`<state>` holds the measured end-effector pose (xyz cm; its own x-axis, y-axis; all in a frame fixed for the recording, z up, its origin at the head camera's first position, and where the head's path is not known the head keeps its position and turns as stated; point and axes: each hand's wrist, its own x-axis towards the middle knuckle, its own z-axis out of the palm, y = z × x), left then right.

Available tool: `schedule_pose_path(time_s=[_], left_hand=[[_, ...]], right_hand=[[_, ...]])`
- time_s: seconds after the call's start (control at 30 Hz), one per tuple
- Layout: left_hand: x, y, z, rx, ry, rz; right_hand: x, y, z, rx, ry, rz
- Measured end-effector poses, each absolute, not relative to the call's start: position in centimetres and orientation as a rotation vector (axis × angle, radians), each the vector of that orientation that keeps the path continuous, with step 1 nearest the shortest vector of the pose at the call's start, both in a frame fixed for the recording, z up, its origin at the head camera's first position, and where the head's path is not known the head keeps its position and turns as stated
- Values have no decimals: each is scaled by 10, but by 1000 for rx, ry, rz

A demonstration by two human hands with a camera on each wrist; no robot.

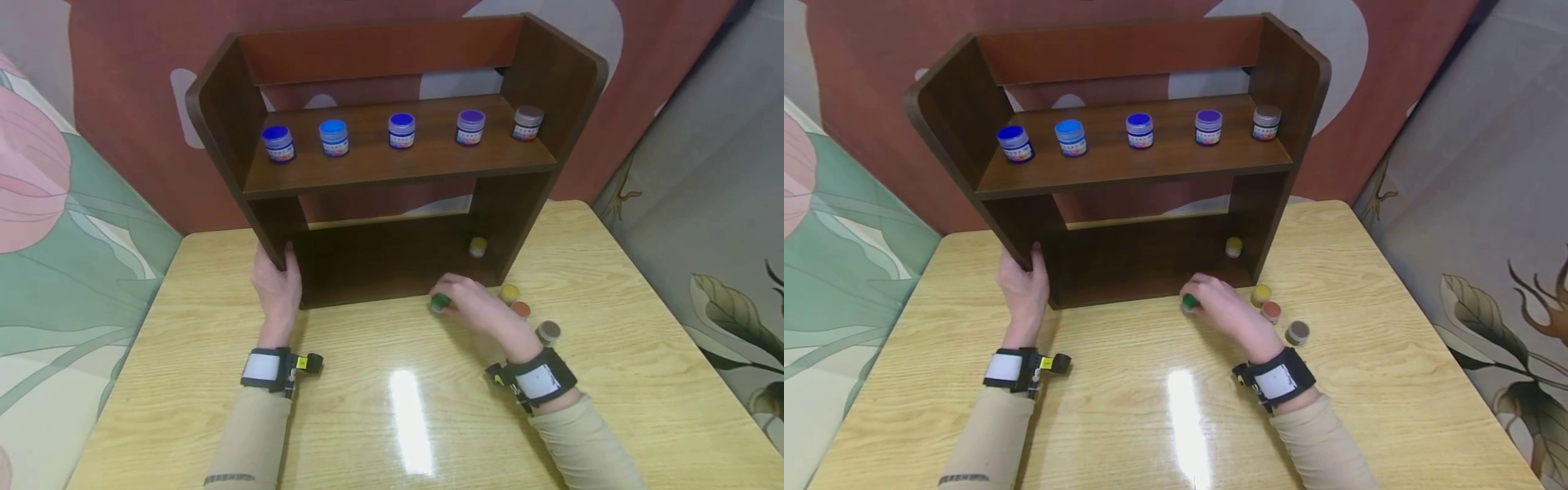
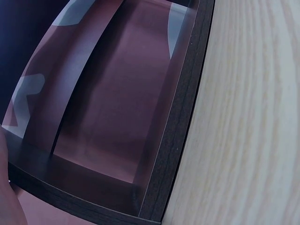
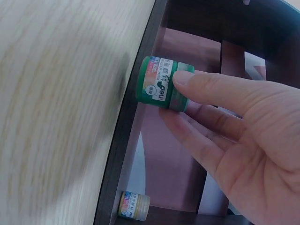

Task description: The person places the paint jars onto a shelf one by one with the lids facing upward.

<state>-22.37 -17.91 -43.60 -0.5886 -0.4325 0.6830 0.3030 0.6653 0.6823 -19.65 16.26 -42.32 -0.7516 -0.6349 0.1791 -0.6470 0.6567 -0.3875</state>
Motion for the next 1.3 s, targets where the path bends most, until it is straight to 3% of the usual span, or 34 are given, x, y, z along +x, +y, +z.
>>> schedule_pose_path(time_s=[1.3], left_hand=[[-225, -178, -437, 112, -1931, -1006]], right_hand=[[-205, 177, -420, 974, -2769, 650]])
